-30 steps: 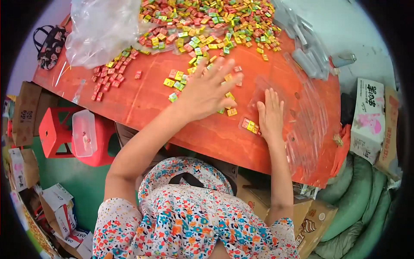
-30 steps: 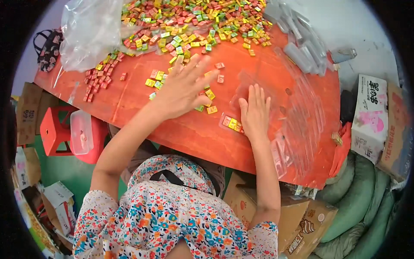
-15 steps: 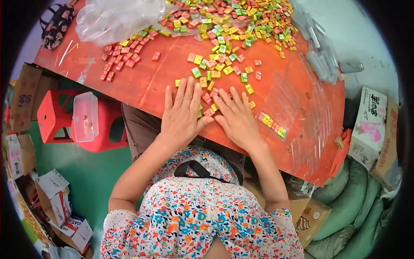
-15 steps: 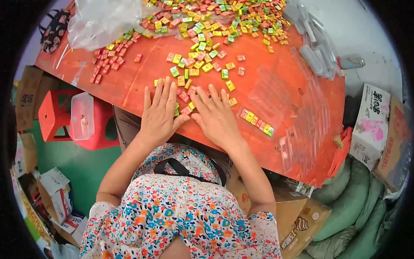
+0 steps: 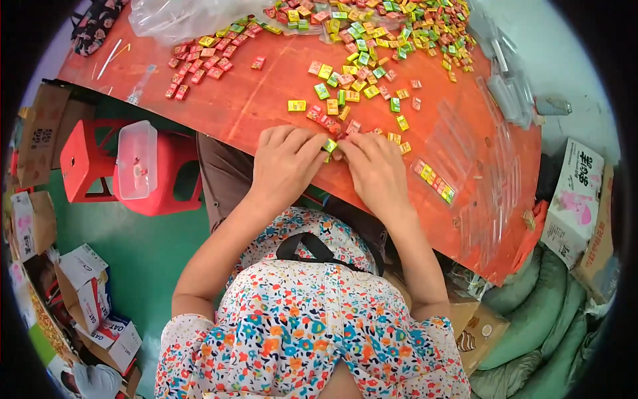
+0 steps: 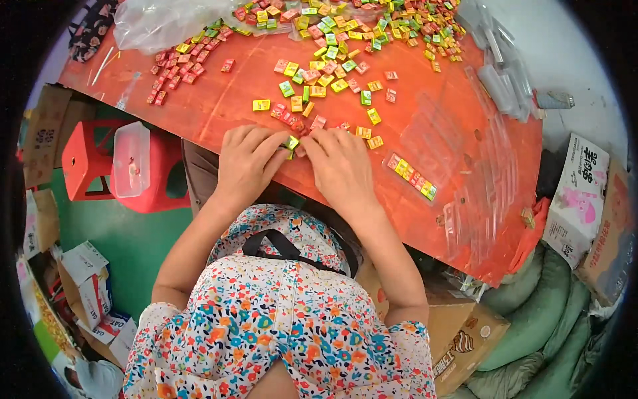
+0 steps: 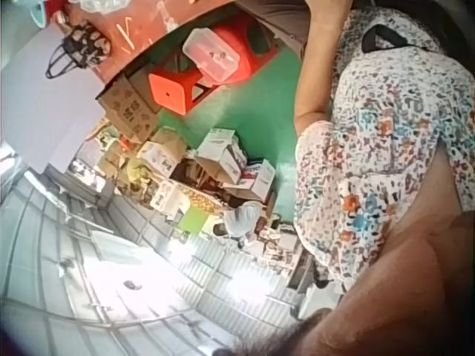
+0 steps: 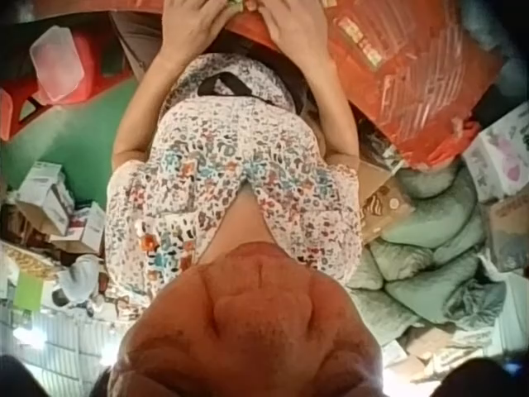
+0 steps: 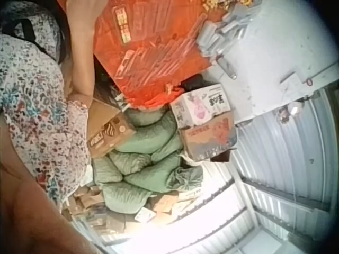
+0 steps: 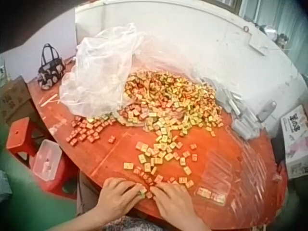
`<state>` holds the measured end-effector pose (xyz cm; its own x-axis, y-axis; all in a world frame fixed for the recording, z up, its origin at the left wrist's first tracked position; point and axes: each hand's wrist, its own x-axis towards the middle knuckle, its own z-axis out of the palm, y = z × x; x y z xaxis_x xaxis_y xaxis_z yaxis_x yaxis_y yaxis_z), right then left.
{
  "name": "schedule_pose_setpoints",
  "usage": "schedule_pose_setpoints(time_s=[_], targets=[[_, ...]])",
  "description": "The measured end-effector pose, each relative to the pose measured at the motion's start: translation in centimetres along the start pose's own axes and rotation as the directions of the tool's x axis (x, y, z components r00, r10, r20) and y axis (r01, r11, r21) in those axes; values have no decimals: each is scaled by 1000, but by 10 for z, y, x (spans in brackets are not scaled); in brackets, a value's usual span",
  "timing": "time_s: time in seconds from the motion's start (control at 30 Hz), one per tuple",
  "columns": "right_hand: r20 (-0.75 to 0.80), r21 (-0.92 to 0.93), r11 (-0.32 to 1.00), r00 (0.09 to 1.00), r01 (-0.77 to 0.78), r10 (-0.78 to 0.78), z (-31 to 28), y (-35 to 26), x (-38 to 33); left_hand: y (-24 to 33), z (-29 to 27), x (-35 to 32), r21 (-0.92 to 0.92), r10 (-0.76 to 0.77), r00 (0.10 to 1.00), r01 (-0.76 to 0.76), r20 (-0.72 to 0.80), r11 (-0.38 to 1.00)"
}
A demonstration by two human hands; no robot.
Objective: Sort and arrange small colorful items into clear plastic trays.
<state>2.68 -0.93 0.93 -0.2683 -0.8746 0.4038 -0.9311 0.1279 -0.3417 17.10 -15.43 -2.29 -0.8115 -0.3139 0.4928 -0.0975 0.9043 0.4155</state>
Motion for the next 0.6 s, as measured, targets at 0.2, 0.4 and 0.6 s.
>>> schedule_pose_setpoints(time_s=[0.2,0.4,0.6], targets=[[56,-186,981,998,48,-38,1,17,10,2,6,24,-3,-38,999,38,-10,999],[89,-190,980,995,56,-39,-4,21,8,-6,9,29,-63,-30,1000,30,7,998],[38,-83,997,999,-8,12,2,15,7,-16,0,17,-23,-60,998,59,-34,998]])
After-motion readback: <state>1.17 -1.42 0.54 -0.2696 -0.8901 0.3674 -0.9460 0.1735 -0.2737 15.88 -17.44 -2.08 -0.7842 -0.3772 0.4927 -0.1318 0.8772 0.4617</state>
